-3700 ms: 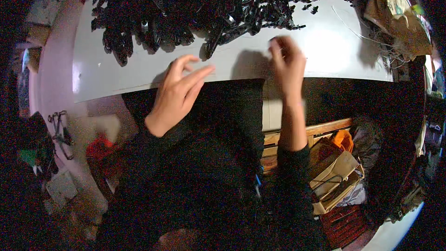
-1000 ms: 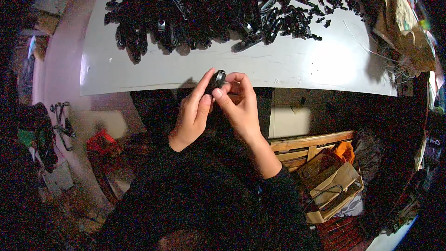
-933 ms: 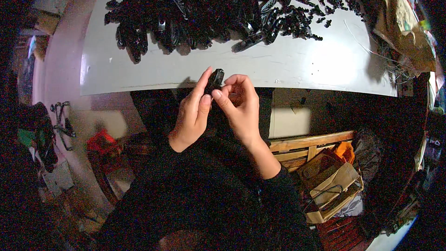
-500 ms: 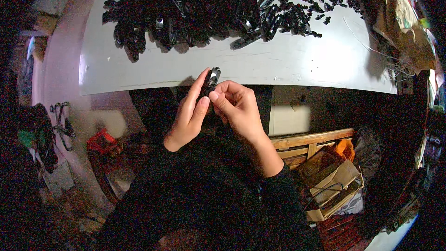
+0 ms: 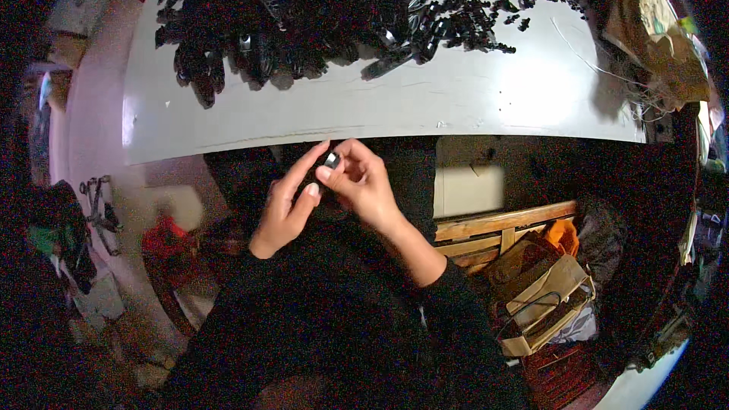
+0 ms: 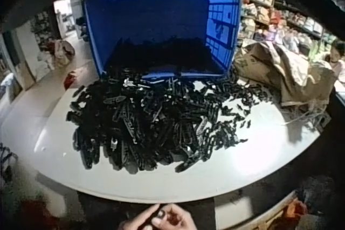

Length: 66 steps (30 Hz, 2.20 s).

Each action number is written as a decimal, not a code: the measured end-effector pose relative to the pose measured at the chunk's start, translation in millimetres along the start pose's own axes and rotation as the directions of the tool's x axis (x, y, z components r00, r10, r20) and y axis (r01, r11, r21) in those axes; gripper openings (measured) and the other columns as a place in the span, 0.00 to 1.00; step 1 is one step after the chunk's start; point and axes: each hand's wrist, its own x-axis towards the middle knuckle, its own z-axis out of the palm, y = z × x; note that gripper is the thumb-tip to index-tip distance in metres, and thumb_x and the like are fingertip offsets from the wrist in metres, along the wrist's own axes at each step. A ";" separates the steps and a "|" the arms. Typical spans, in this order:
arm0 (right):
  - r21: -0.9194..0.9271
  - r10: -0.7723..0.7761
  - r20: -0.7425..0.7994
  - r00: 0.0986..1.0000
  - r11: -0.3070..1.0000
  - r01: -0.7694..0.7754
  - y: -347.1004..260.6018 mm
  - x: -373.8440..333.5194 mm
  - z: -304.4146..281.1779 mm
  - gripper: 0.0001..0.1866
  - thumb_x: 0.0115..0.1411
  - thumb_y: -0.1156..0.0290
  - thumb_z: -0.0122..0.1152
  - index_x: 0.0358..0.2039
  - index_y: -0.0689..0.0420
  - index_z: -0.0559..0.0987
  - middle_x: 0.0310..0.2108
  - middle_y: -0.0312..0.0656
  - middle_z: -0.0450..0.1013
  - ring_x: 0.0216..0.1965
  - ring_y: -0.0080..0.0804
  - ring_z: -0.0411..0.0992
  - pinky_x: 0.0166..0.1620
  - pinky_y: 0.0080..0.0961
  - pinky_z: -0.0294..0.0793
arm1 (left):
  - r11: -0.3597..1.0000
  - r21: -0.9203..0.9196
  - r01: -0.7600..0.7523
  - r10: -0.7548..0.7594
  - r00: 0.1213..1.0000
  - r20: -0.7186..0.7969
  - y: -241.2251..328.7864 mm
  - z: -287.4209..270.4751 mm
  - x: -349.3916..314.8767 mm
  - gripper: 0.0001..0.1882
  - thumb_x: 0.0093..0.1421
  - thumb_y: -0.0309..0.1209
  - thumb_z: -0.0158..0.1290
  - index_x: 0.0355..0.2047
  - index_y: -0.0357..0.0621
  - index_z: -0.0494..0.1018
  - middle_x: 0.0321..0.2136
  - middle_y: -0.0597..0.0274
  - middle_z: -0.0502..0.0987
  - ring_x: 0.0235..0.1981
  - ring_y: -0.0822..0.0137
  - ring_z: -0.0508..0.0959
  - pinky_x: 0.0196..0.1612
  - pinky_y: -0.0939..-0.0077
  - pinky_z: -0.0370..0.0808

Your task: Sorting and inspecting small black plastic components on a table.

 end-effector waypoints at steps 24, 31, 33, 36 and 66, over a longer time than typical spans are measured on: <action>-0.742 -0.387 -0.307 0.870 0.669 0.036 -128.0 31.9 -175.7 0.07 0.53 0.73 0.62 0.25 0.59 0.72 0.19 0.35 0.70 0.21 0.18 0.66 0.26 0.16 0.65 | 0.525 0.835 -0.166 0.453 0.885 -0.108 10.0 39.8 125.9 0.13 0.50 0.32 0.57 0.31 0.42 0.66 0.30 0.59 0.71 0.31 0.62 0.73 0.30 0.71 0.71; -0.159 -0.209 -0.240 0.948 0.972 0.174 -101.9 -0.9 -124.1 0.05 0.56 0.72 0.58 0.27 0.59 0.72 0.24 0.41 0.72 0.23 0.24 0.72 0.27 0.13 0.70 | 0.919 -0.395 0.002 0.007 1.000 0.023 7.9 28.2 96.5 0.20 0.56 0.23 0.53 0.48 0.34 0.64 0.31 0.62 0.70 0.27 0.77 0.73 0.31 0.84 0.72; -0.068 -0.195 -0.201 0.960 0.980 0.184 -92.1 -2.3 -115.2 0.07 0.55 0.71 0.59 0.27 0.59 0.72 0.25 0.43 0.72 0.25 0.25 0.72 0.28 0.14 0.71 | 0.895 -0.442 0.063 -0.033 0.997 0.076 15.3 26.4 88.6 0.19 0.56 0.23 0.53 0.48 0.33 0.64 0.32 0.61 0.70 0.27 0.76 0.73 0.31 0.84 0.73; -0.060 -0.237 -0.162 0.958 0.971 0.230 -85.5 -7.8 -94.7 0.06 0.53 0.74 0.60 0.26 0.61 0.72 0.33 0.46 0.71 0.31 0.25 0.71 0.29 0.14 0.71 | 0.827 -0.551 0.113 -0.044 0.990 0.137 18.7 30.0 80.6 0.18 0.57 0.23 0.51 0.47 0.34 0.62 0.33 0.60 0.70 0.26 0.76 0.72 0.30 0.83 0.72; -0.160 -0.048 -0.075 0.996 0.986 0.036 -52.6 -12.3 -40.7 0.10 0.54 0.68 0.62 0.32 0.58 0.72 0.20 0.32 0.69 0.17 0.14 0.65 0.17 0.12 0.61 | 0.979 -0.133 -0.154 0.163 0.985 0.060 16.5 26.1 44.7 0.25 0.59 0.27 0.46 0.58 0.42 0.58 0.37 0.56 0.76 0.36 0.65 0.77 0.42 0.71 0.72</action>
